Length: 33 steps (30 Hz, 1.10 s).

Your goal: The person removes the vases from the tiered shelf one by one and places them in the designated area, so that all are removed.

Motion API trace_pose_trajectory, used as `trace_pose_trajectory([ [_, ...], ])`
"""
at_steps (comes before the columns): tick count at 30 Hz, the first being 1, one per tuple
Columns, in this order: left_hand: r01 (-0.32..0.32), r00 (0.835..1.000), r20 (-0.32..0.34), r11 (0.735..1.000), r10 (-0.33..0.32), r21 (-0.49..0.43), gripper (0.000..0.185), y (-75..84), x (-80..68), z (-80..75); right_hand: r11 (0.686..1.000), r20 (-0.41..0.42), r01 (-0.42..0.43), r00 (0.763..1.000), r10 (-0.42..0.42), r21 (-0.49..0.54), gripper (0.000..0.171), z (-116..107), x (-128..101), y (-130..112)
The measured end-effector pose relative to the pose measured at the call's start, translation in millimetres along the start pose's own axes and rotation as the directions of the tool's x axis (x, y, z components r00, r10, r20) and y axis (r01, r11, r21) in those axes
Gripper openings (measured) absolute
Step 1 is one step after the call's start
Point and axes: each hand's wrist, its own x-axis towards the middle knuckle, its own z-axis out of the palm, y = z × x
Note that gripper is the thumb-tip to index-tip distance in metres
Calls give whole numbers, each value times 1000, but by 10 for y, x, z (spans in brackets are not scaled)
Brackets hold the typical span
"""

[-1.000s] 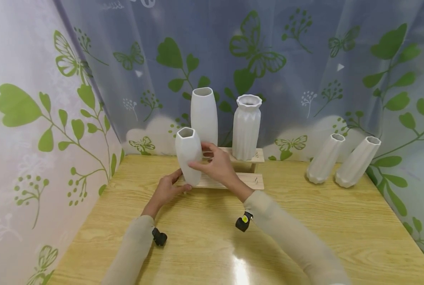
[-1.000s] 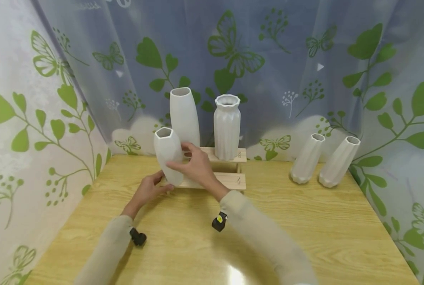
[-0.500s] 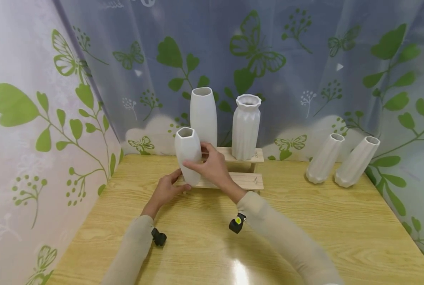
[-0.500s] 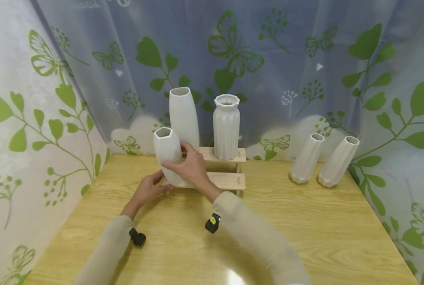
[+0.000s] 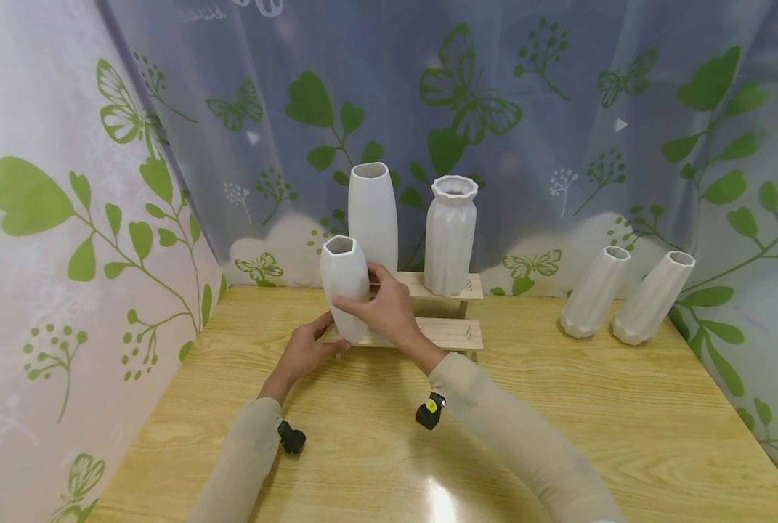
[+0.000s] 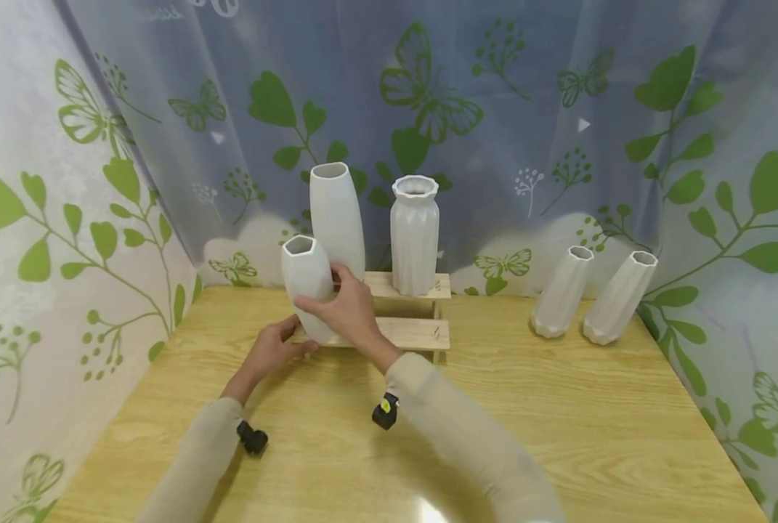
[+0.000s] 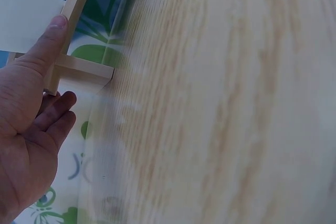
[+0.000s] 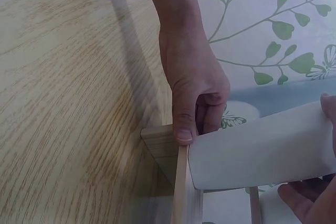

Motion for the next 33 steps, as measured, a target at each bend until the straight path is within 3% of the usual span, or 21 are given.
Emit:
trace_pose_trajectory([
  [18, 7, 1000, 11, 1000, -7, -20, 77, 1, -2, -1, 994, -55, 18, 998, -24, -107, 75, 52, 2, 3],
  [33, 9, 1000, 12, 1000, -9, -18, 77, 0, 0, -10, 992, -57, 39, 997, -46, -122, 72, 18, -35, -51],
])
